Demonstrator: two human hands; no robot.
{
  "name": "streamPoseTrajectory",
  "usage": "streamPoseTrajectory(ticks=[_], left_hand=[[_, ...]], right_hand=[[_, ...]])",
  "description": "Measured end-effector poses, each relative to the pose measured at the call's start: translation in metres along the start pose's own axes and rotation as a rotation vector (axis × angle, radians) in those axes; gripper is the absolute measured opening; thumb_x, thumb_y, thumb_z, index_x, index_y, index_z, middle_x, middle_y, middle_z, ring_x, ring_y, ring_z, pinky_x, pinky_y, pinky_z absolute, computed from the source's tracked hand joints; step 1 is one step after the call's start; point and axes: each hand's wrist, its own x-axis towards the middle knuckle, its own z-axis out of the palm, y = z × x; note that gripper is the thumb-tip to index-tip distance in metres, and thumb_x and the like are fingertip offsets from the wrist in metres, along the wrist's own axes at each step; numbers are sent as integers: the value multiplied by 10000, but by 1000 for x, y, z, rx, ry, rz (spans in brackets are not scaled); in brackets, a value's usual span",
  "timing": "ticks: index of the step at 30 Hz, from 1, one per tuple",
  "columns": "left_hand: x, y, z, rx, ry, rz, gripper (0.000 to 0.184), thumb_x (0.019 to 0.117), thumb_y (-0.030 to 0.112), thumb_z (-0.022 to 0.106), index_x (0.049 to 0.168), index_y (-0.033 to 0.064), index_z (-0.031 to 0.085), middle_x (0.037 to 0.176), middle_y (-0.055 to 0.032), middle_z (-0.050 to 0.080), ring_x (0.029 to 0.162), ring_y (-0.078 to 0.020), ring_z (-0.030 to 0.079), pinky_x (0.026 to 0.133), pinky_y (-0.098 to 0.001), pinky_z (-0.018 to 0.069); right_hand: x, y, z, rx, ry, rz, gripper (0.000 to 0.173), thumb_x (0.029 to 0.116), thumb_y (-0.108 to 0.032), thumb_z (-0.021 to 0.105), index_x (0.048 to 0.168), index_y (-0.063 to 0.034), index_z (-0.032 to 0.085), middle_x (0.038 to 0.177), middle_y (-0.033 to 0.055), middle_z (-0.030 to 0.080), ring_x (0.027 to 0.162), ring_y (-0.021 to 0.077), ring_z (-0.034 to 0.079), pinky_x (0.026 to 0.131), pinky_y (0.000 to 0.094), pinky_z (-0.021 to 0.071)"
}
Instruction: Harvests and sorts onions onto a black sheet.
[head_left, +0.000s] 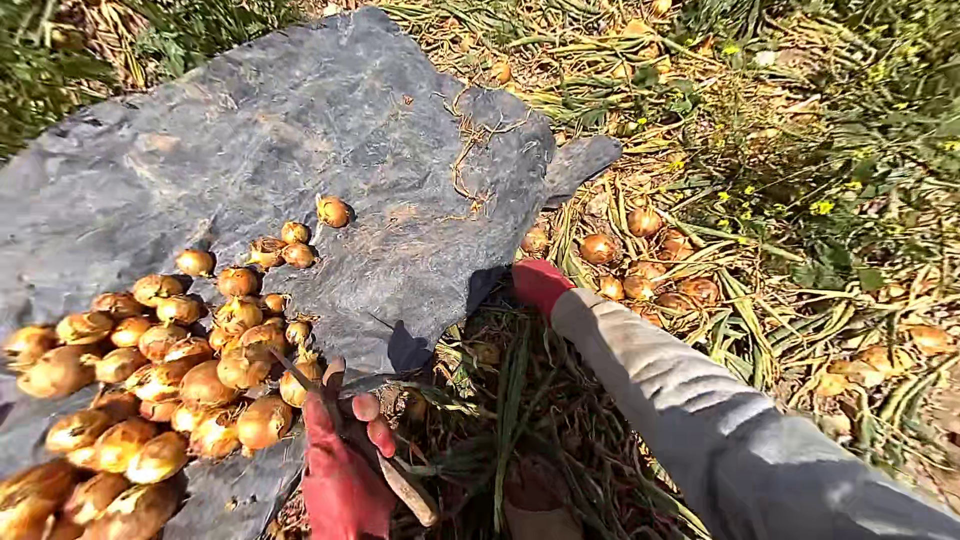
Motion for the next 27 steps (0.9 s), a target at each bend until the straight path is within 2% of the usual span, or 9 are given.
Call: streamPoseTrajectory(ticks=[4,9,12,14,16,18,23,25,27], left_hand=[[-9,-15,14,3,-77,-145,562,1117,454,164,1442,118,477,735,-48,615,482,-124,586,399,-264,523],[-5,-24,31,-15,-160,-206,526,1117,437,219,1434,85,448,813,-94,642,534,-145,620,435,-265,548],[-5,-45,46,33,-181,-183,487,1120,370,255,1439,54,444,844,-98,647,545,-128,599,446,-247,529],[-4,-57,58,192,-159,-223,464,1120,345,278,1407,38,475,914,-118,693,615,-157,636,491,-268,539],[2,-65,64,351,-195,-261,454,1125,329,281,1357,21,522,980,-133,725,666,-199,685,535,-316,586],[8,-73,60,446,-289,-321,477,1112,339,288,1503,98,420,1045,-123,729,697,-225,703,565,-347,605],[8,-72,40,511,-343,-388,491,1114,371,311,1548,155,394,1069,-110,735,675,-219,699,533,-323,584],[3,-63,33,493,-319,-380,489,1114,377,313,1534,153,425,1070,-112,739,686,-211,702,551,-319,587],[0,-53,29,469,-297,-345,480,1116,384,303,1506,141,445,1045,-115,739,679,-200,699,552,-311,587]], right_hand=[[31,-2,-3,-36,-38,90,339,964,-277,654,1081,38,703,1163,279,686,1132,468,650,896,706,505],[70,44,-11,-89,-97,-121,488,881,-528,710,1031,-64,735,1042,219,720,1027,439,684,840,745,504],[78,61,-1,-70,-145,-255,449,979,-445,618,1093,-21,712,1072,240,706,1052,441,676,887,714,508],[51,56,-4,-37,-249,-380,463,1070,-393,506,1116,18,713,1092,263,702,1080,448,668,942,683,492],[-3,42,9,-35,-311,-457,425,1069,-403,495,1074,-51,733,1030,191,722,1019,382,693,907,636,525],[-56,42,37,-36,-390,-455,414,1057,-438,498,1029,-108,747,964,129,727,954,329,705,867,603,550],[-166,78,84,-41,-964,-383,479,1013,-429,618,1139,30,675,1025,287,680,983,475,667,865,709,496],[-180,80,64,-85,-964,-357,455,969,-411,697,1117,20,704,1007,265,694,961,450,674,859,694,500],[-174,68,24,8,-691,-342,399,1009,-448,616,1135,-84,722,1010,154,713,964,336,690,882,609,535]])
